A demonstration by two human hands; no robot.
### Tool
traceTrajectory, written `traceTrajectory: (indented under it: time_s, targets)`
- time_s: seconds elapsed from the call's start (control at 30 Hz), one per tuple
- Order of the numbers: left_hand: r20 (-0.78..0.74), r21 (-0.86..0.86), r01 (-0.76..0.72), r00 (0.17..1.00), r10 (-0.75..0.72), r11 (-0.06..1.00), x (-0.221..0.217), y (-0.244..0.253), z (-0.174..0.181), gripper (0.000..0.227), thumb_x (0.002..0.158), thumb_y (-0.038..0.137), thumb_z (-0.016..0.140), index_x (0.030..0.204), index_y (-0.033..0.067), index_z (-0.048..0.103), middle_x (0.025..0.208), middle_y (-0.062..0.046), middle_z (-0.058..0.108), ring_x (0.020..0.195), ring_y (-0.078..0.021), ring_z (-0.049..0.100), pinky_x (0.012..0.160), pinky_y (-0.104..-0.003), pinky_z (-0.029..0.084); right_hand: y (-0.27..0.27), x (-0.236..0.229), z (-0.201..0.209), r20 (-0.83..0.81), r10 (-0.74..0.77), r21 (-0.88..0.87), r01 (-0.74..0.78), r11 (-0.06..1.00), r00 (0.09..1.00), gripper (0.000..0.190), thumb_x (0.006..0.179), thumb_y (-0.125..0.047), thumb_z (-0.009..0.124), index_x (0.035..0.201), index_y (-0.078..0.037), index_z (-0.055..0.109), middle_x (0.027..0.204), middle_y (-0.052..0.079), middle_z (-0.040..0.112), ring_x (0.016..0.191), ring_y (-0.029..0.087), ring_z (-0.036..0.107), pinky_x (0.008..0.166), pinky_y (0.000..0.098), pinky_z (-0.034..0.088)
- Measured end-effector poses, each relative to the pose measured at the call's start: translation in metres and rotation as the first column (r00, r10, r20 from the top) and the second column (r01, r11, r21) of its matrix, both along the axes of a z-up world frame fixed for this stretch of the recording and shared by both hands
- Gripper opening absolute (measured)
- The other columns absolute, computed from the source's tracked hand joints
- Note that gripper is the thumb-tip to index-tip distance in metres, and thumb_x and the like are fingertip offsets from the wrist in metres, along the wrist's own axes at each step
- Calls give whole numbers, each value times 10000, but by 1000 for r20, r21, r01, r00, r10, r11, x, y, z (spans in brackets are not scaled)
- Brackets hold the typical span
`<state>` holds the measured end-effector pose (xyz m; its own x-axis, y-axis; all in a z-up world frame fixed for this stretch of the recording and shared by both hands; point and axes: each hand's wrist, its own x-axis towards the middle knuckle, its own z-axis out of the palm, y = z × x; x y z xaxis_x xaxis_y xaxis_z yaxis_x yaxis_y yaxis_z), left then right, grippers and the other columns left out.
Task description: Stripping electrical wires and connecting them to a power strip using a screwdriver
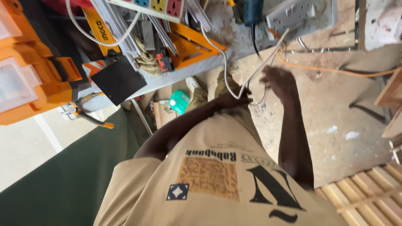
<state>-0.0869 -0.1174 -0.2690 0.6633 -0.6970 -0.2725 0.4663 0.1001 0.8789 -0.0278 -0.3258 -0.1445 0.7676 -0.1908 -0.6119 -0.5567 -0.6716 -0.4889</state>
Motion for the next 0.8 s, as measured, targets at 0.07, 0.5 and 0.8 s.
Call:
traceTrajectory:
  time_s: [0.07,0.5,0.8]
  targets:
    - [154,39,-5,988,-1,999,-1,-9,-23,514,907,351,835,1244,14,642,929,-127,778,887,-229,769,738,-315,625,-6,10,-9,125,41,-96,-29,995,991,357,983,-606,624,999,-267,734,800,-61,730,795,176,739,787,316,539]
    - [452,463,-35,869,-202,886,4,1,-31,337,937,451,627,999,123,676,1028,-117,698,980,-282,670,894,-420,518,-8,108,27,837,462,-282,-490,825,295,197,885,181,743,1059,112,803,1005,230,683,904,355,656,800,424,542]
    - [277,437,15,949,-151,899,15,-8,-42,485,750,357,714,1178,132,677,1201,-121,697,1123,-292,655,968,-431,513,-20,113,28,788,512,-292,-524,800,343,193,887,165,748,1034,77,836,992,194,692,956,331,675,829,417,541]
